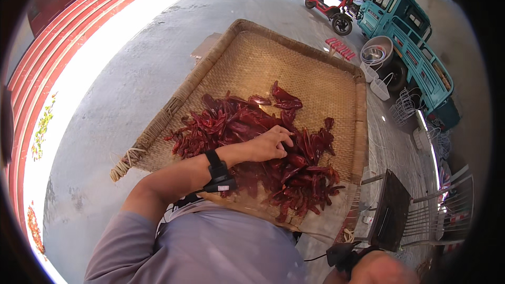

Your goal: The person picks up dried chili peppers from a large woven tray, removes the stems by hand, and places the peppers back onto the tray.

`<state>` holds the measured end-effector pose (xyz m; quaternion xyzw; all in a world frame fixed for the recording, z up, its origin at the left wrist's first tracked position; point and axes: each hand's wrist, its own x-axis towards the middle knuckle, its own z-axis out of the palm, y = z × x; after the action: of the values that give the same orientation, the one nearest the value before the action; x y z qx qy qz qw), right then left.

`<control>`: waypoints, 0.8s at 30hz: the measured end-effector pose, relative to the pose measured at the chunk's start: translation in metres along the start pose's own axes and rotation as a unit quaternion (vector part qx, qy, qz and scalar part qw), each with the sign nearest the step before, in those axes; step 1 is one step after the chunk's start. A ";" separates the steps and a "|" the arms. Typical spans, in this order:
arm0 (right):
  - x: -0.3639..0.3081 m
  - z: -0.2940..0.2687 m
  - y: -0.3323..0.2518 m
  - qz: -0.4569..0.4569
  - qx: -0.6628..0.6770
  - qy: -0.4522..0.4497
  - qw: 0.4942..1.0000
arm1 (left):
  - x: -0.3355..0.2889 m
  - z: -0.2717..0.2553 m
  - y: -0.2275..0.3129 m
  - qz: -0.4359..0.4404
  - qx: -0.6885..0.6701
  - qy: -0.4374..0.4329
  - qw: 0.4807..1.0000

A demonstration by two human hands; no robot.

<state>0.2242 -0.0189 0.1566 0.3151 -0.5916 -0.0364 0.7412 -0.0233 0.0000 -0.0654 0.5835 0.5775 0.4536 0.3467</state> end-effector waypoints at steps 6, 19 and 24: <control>-0.136 -0.002 0.082 0.520 -0.167 -0.561 0.622 | -0.019 -0.014 0.002 -0.023 0.044 -0.006 0.999; -0.255 -0.051 0.100 0.430 -0.189 -0.693 0.547 | -0.032 0.005 0.041 0.083 0.326 0.075 0.939; -0.258 -0.039 0.148 0.675 -0.109 -0.436 0.585 | -0.033 0.004 0.053 0.039 0.350 0.051 0.935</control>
<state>0.1354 0.2258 0.0077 -0.3113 -0.8781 0.2772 0.2350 0.0023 -0.0369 -0.0225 0.6661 0.6934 0.2650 0.0729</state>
